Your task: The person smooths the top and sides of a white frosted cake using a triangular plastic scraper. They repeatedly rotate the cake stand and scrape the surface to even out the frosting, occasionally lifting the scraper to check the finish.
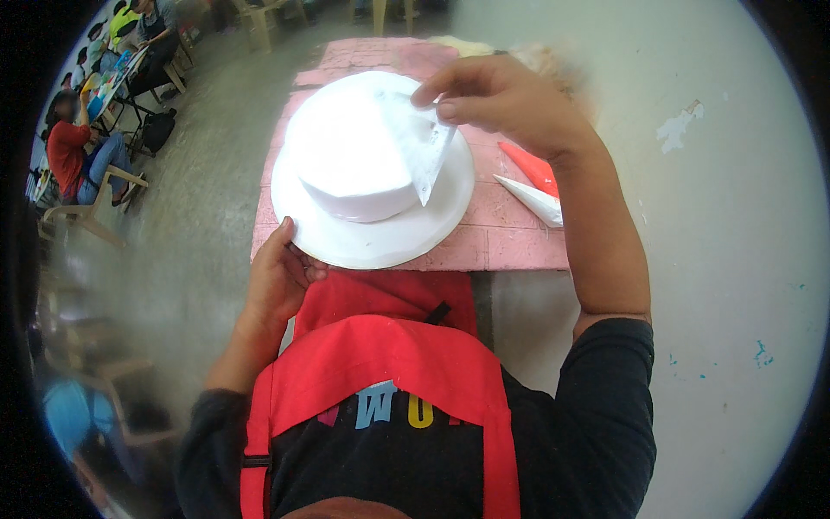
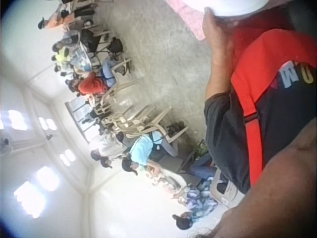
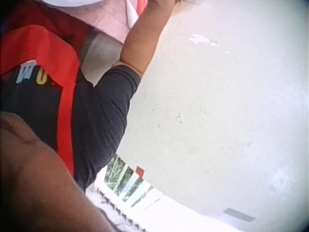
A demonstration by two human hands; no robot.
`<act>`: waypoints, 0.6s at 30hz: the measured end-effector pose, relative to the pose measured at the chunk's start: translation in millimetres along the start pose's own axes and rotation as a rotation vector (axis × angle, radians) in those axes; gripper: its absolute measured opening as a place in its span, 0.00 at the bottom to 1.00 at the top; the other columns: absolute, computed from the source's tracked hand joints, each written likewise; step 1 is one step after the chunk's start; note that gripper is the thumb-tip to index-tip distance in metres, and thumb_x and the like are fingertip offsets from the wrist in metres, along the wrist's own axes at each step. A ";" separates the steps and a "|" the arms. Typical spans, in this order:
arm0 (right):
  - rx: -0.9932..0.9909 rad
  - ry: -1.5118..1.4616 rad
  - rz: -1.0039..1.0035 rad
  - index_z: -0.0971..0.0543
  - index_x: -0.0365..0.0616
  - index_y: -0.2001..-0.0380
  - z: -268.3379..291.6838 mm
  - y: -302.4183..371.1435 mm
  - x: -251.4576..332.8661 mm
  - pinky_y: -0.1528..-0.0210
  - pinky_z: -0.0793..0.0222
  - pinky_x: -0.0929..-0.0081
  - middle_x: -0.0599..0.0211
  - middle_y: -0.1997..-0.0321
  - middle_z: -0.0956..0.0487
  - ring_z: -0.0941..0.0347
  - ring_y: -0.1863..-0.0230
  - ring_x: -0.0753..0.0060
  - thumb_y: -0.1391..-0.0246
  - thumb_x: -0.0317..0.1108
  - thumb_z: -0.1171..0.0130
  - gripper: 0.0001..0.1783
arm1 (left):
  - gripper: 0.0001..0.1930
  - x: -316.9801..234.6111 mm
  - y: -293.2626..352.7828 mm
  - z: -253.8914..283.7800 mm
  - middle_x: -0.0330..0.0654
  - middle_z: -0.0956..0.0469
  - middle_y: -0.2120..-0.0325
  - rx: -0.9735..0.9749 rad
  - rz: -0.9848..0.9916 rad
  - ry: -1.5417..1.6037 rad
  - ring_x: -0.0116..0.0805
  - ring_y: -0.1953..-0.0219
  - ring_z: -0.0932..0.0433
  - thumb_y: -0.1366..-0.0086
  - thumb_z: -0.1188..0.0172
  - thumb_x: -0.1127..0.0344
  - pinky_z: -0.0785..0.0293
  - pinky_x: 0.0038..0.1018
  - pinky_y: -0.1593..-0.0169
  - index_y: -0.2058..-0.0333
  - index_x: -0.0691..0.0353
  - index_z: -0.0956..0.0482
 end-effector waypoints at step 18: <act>-0.157 0.000 0.011 0.22 0.39 0.59 30.3 1.9 -4.4 0.76 0.44 0.92 0.69 0.58 0.21 0.36 0.73 0.91 0.50 0.28 0.41 0.14 | 0.20 -19.3 -16.5 2.9 0.39 0.23 0.74 -0.182 -0.144 0.002 0.27 0.75 0.26 0.32 0.56 0.51 0.27 0.24 0.71 0.60 0.62 0.26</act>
Point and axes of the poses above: each hand's wrist, its own y-axis away from the middle knuckle, its own z-axis out of the back of the hand, x = y × z, the point moved 3 cm from there along -y, towards the middle knuckle
